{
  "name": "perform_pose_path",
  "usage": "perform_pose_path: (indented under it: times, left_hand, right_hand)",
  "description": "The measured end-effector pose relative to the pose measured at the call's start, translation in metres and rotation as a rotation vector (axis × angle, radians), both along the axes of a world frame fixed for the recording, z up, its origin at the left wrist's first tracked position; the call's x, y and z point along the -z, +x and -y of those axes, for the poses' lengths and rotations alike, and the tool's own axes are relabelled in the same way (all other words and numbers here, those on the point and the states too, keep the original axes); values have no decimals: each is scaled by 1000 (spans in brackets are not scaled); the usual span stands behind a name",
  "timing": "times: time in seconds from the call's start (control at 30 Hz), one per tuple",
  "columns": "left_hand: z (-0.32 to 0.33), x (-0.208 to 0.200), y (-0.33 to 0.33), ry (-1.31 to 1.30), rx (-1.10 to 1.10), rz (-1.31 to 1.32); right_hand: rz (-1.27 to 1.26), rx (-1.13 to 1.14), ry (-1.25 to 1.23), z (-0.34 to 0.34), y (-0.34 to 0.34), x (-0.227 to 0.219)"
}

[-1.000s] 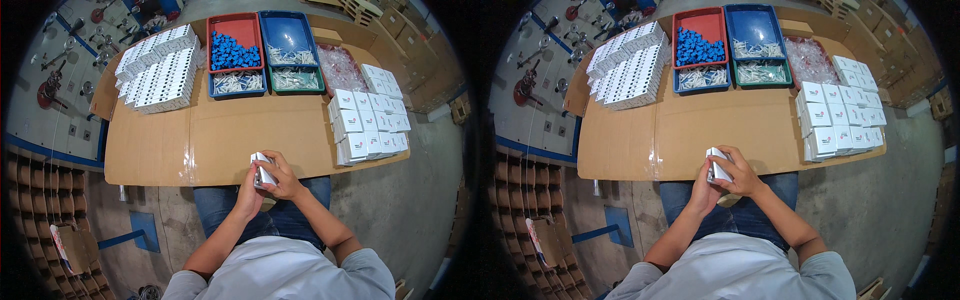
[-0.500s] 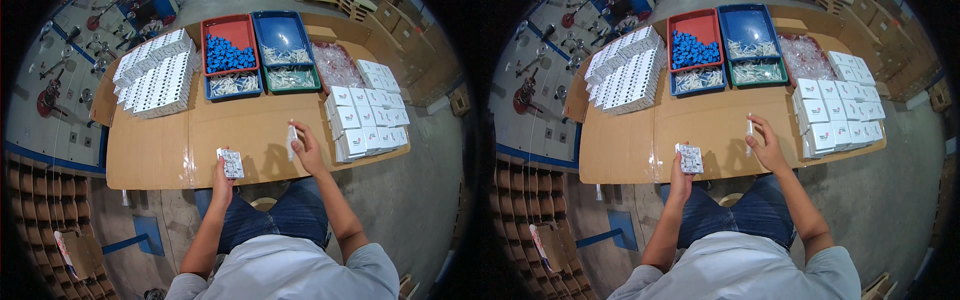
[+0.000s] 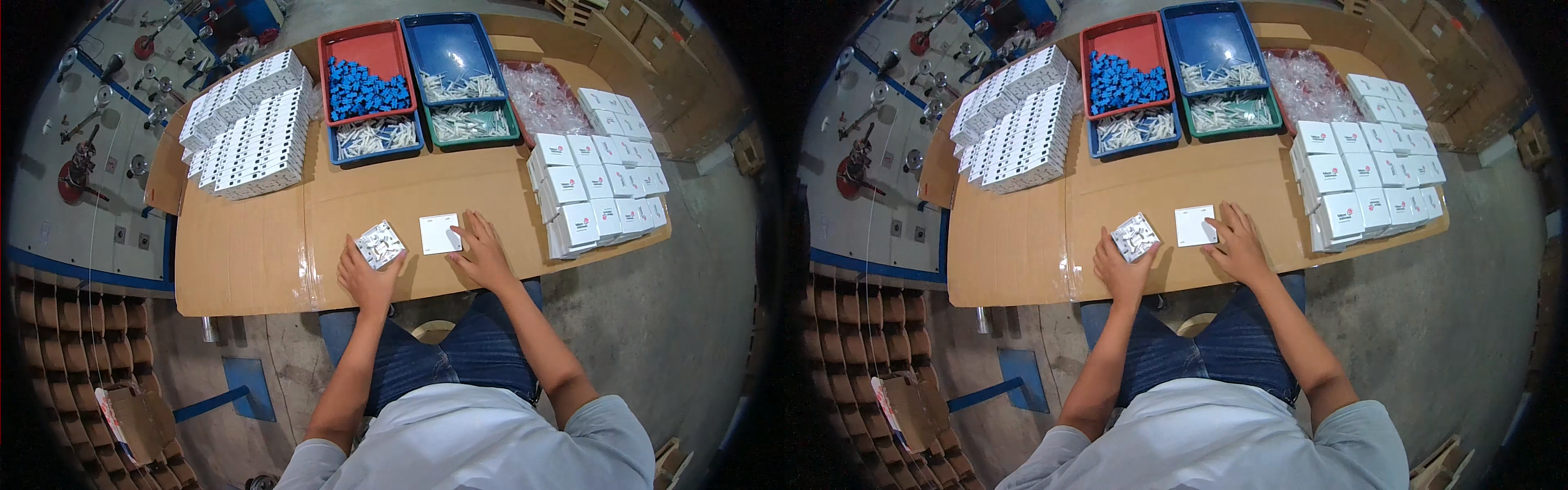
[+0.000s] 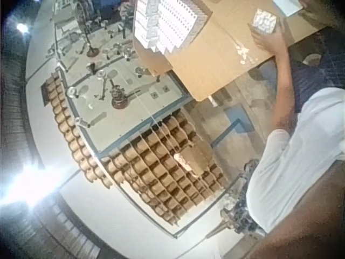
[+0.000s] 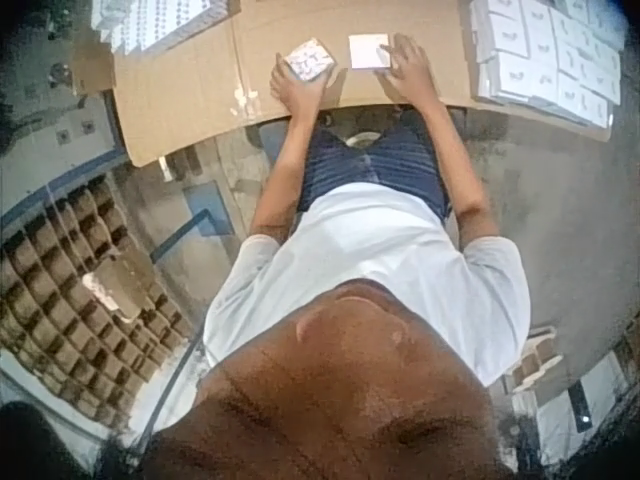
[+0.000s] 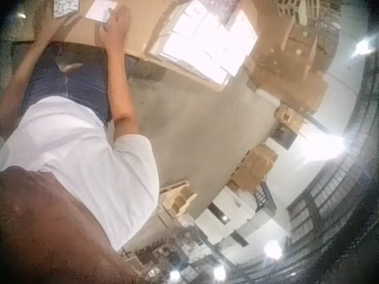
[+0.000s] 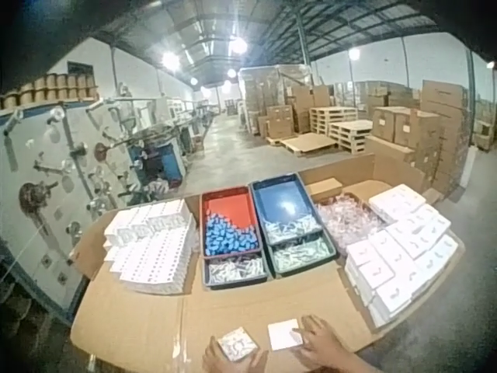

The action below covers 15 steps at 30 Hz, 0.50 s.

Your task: The person is assembling white plastic enclosures for electronic devices by placing components inside and snapping them shut.

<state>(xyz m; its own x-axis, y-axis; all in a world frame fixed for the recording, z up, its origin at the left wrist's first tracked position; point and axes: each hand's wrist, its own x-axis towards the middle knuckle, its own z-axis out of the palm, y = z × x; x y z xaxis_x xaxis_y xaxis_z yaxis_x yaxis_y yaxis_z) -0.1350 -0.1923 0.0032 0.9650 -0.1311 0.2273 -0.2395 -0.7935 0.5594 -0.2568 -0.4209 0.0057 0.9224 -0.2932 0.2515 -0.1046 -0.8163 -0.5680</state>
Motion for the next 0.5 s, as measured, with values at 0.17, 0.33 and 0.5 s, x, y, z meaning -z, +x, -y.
perform_pose_path:
  times: [0.17, 0.33, 0.5]
  left_hand:
    - [16, 8, 6, 79, 58, 26]
    - [1, 15, 9, 83, 178, 70]
    - [8, 5, 2, 144, 184, 118]
  right_hand:
    - [46, -4, -41, 6, 6, 23]
    - [136, 84, 87, 16, -4, 28]
    - [112, 53, 65, 52, -5, -40]
